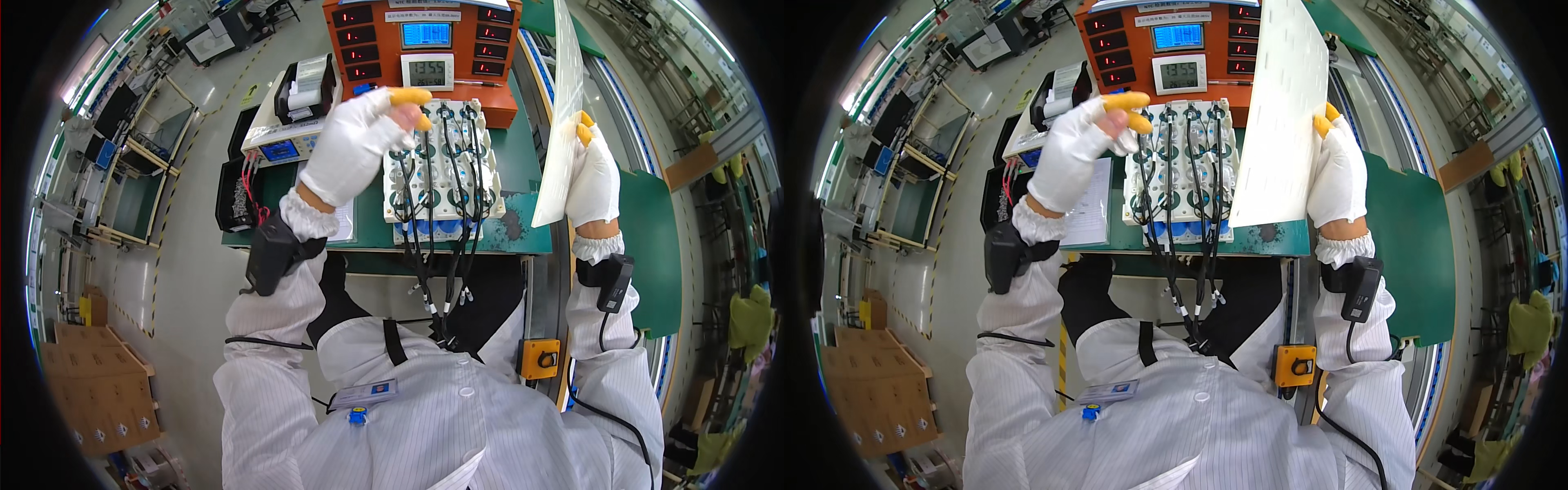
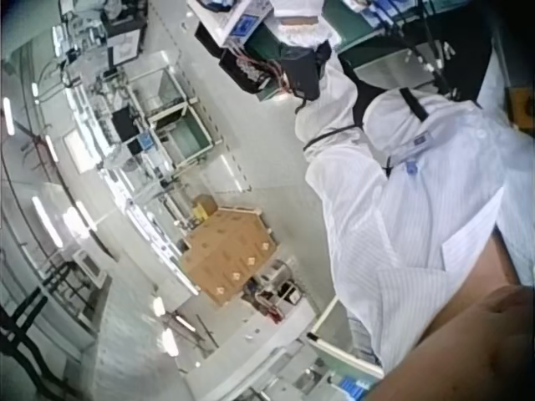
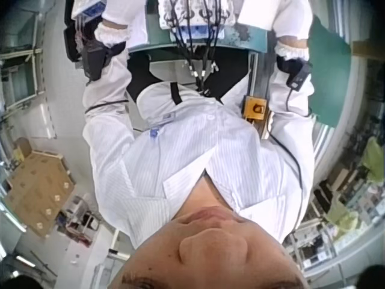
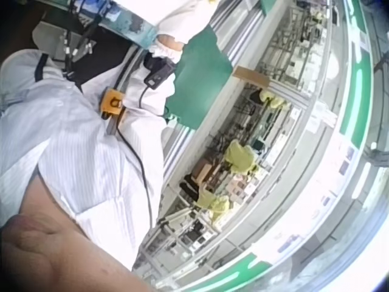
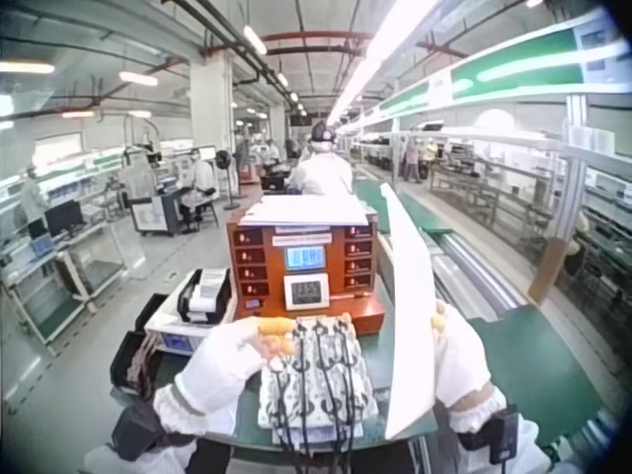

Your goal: Assembling a plastic housing onto a battery unit, securing it with an electric screwdriver, and performing electrical tests.

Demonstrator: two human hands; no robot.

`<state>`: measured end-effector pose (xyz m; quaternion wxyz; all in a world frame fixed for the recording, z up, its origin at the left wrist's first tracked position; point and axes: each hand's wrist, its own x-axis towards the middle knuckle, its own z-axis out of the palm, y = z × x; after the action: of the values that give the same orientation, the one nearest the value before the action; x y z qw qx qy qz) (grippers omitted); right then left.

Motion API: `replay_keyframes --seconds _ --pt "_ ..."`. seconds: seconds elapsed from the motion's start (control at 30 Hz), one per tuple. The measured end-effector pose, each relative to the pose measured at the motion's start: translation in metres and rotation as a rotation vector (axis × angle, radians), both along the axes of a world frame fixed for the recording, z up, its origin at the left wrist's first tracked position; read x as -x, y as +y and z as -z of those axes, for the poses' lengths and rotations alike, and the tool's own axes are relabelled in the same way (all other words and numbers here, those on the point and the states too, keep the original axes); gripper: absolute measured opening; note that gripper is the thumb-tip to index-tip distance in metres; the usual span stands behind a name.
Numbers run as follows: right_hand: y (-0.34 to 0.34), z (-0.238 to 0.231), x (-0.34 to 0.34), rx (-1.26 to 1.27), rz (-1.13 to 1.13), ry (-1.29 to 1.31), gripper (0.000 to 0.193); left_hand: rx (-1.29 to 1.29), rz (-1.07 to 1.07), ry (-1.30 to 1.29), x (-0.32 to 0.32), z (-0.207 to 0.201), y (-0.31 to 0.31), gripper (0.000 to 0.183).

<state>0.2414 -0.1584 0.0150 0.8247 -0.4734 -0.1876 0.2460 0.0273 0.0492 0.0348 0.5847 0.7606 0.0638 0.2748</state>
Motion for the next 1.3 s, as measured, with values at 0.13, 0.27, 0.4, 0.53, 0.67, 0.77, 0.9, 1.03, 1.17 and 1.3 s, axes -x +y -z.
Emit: replay_keyframes --seconds 0.13,0.27,0.4,0.53,0.67,0.77,0.9,1.03,1.17,1.3 --pt "0.003 -0.001 0.002 -0.043 0.020 0.067 0.038 0.054 -0.014 0.091 0.002 0.010 -0.012 0.033" --pt "0.004 -0.002 0.006 -0.013 0.046 0.061 0.037 0.005 -0.044 0.222 0.004 0.019 -0.013 0.030" --pt "0.004 0.006 0.005 -0.070 0.030 0.140 0.036 -0.537 -0.204 0.223 0.013 0.038 -0.013 0.021" --pt "-0.022 0.049 -0.031 -0.203 -0.276 0.035 0.040 -0.939 -0.375 0.149 0.031 0.068 -0.034 0.026" --pt "-0.018 0.044 -0.011 -0.051 -0.184 0.080 0.037 -0.858 -0.574 0.289 0.043 0.098 -0.059 0.033" --pt "-0.010 0.044 -0.002 -0.023 -0.041 0.207 0.034 -0.882 -0.618 0.307 0.042 0.103 -0.062 0.032" --pt "-0.019 0.061 -0.009 -0.071 -0.120 0.232 0.032 -0.924 -0.663 0.250 0.037 0.098 -0.071 0.030" --pt "-0.020 0.059 -0.003 -0.033 -0.130 0.210 0.033 -0.910 -0.601 0.444 0.039 0.098 -0.080 0.028" --pt "-0.024 0.056 0.004 -0.007 -0.089 0.230 0.037 -0.846 -0.640 0.472 0.043 0.112 -0.085 0.028" --pt "-0.028 0.054 0.009 0.033 -0.068 0.222 0.038 -0.670 -0.646 0.383 0.047 0.096 -0.087 0.024"
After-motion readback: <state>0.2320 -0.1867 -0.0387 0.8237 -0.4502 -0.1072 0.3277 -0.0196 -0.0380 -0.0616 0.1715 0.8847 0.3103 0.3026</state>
